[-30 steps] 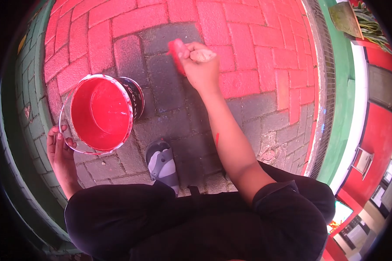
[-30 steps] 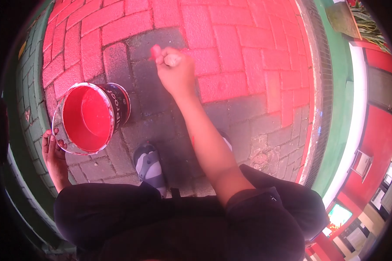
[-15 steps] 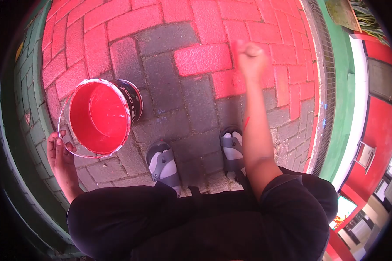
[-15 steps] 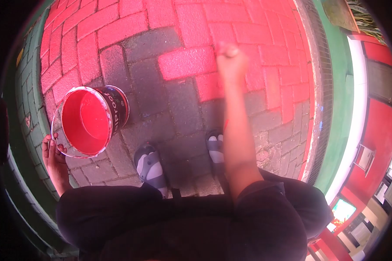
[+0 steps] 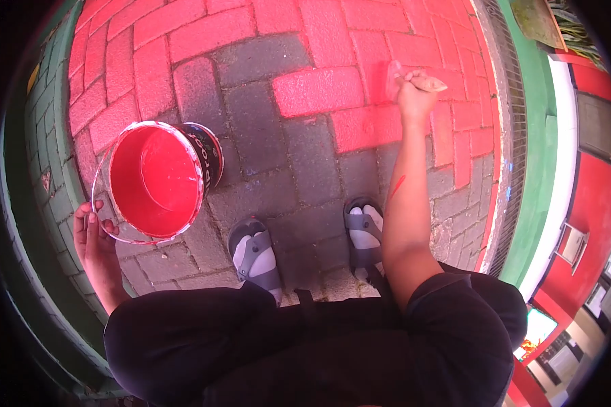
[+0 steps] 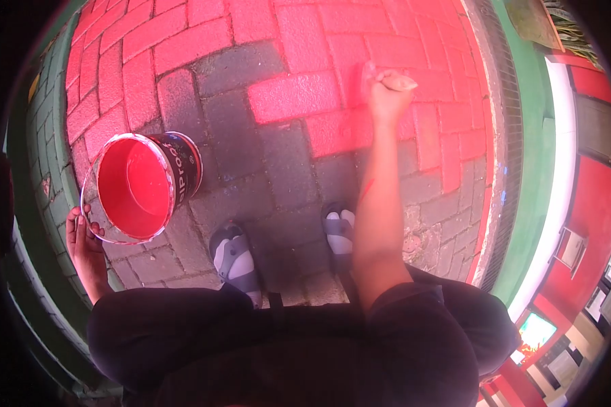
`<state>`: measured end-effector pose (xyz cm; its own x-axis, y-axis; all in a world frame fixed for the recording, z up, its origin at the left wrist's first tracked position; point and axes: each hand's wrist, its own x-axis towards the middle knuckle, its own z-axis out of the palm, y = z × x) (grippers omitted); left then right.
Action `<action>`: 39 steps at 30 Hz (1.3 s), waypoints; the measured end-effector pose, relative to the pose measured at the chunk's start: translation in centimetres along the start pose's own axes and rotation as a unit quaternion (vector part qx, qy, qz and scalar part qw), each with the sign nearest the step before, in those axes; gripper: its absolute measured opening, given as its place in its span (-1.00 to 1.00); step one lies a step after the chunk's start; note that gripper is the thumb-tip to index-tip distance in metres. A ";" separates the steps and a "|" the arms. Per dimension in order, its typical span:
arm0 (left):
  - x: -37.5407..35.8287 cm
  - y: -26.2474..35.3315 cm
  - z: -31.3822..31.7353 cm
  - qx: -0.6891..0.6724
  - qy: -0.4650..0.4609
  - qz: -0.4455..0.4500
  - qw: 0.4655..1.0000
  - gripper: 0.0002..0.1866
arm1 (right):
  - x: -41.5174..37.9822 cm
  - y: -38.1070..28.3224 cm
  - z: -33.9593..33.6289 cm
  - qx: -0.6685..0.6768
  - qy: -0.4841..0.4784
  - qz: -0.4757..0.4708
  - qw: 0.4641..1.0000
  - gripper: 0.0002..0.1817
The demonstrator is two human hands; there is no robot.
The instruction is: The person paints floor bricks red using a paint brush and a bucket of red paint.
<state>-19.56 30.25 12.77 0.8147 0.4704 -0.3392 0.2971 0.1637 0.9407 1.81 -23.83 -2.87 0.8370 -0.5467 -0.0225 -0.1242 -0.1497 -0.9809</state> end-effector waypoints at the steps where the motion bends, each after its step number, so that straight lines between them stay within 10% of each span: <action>1: -0.1 0.1 0.1 0.001 -0.001 -0.001 1.000 -0.80 | -0.6 -0.3 0.5 -0.142 0.009 -0.097 0.985 -0.66; 5: -0.2 0.2 0.5 -0.011 -0.001 0.003 1.000 -0.81 | -8.1 -1.4 6.3 -0.338 -0.103 -0.154 0.923 -0.77; 9: -0.6 0.6 0.8 -0.004 0.011 0.002 1.000 -0.81 | -15.2 -5.2 11.6 -0.201 -0.294 -0.182 0.917 -0.88; 13: -0.7 0.3 0.5 -0.018 -0.002 0.011 1.000 -0.81 | -12.3 -4.0 11.3 -0.002 -0.274 0.085 0.958 -0.87; 17: -0.8 0.3 0.5 -0.023 -0.007 0.009 1.000 -0.81 | -3.4 1.3 4.5 0.011 -0.065 0.113 0.991 -0.75; 23: -0.9 0.5 0.7 -0.031 -0.003 0.000 1.000 -0.81 | 0.7 2.1 1.1 -0.131 -0.036 -0.279 0.951 -0.84; 26: -1.0 0.6 0.9 -0.033 -0.003 0.003 0.999 -0.80 | -8.9 -1.1 7.0 -0.351 -0.076 -0.161 0.920 -0.69; 31: -1.2 0.5 0.8 -0.034 0.004 0.000 0.999 -0.79 | -18.2 -4.1 14.4 -0.206 -0.286 -0.299 0.887 -0.88; 33: -1.3 0.6 0.8 -0.035 0.005 -0.005 0.999 -0.80 | -18.6 -4.1 16.2 -0.001 -0.289 -0.138 0.947 -0.90; 36: -1.2 0.4 0.5 -0.045 0.000 -0.007 0.999 -0.80 | -13.4 -3.3 15.4 -0.047 -0.250 0.061 0.965 -0.75; 39: -1.1 0.3 0.2 -0.039 -0.006 -0.009 0.999 -0.79 | -6.4 0.1 11.4 -0.051 -0.134 0.039 0.989 -0.77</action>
<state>-20.26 29.60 13.39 0.8158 0.4566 -0.3550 0.2715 0.2396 0.9321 2.48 -10.97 -5.03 0.9326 -0.3230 -0.1608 -0.2350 -0.2057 -0.9500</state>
